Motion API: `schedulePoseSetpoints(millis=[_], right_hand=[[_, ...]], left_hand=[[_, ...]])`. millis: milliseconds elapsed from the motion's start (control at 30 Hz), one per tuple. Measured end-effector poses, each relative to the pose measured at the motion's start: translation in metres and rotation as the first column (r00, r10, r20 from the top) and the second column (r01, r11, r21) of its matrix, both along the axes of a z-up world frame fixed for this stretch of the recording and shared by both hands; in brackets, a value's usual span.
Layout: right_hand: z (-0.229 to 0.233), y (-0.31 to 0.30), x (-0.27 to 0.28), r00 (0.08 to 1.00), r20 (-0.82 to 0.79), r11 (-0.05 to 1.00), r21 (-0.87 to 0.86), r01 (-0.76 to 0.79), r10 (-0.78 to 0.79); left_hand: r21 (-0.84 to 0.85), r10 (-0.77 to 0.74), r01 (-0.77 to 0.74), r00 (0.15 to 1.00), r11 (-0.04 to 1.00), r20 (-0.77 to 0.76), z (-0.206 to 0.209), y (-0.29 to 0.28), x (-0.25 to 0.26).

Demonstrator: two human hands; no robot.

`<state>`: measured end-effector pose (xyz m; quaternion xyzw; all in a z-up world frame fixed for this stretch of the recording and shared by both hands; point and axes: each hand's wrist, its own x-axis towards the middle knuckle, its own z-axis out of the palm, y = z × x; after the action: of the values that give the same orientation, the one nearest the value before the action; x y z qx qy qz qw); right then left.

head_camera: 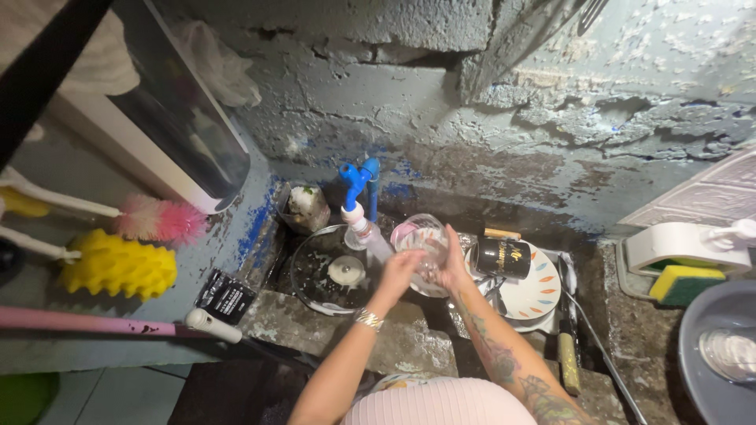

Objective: The person washes dishes at a concrete sink, scrubbing a plate, glasses, a mug, and a large glass lid with a sponge under running water, rinsing each item, and placing cleaned items in a basin. They briefly wipe a cutting board and set it aside before returning to wash more dishes.

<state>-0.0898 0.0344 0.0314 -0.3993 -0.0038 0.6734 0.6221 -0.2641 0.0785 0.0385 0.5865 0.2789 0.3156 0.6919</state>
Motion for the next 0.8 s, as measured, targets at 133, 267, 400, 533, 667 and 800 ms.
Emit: schedulePoseSetpoints(millis=[133,267,400,533,667,800], right_hand=[[0.012,-0.009,-0.005,0.957,-0.178,0.973,-0.077,0.220,-0.230],[0.025,-0.018,-0.013,0.977,-0.158,0.989,-0.055,0.138,-0.145],[0.040,-0.024,-0.012,0.990,-0.130,0.995,-0.095,0.032,-0.044],[0.051,-0.018,-0.004,0.962,-0.055,0.938,-0.212,-0.274,0.269],[0.049,-0.002,0.002,0.989,0.049,0.968,-0.216,-0.129,0.143],[0.040,0.009,0.000,0.994,0.019,0.970,-0.219,-0.103,0.110]], left_hand=[[-0.508,0.464,-0.313,0.863,0.802,0.199,-0.015,0.033,-0.024],[-0.358,0.356,-0.307,0.931,0.882,0.079,-0.016,0.063,-0.015],[0.170,-0.208,0.243,0.958,0.955,-0.200,-0.010,0.054,0.031],[0.292,-0.226,0.523,0.715,0.800,-0.662,-0.024,0.049,0.061],[0.579,-0.044,0.526,0.762,0.623,-0.646,-0.046,0.065,0.056],[-0.087,-0.131,0.124,0.988,0.989,-0.080,-0.040,0.064,0.010]])
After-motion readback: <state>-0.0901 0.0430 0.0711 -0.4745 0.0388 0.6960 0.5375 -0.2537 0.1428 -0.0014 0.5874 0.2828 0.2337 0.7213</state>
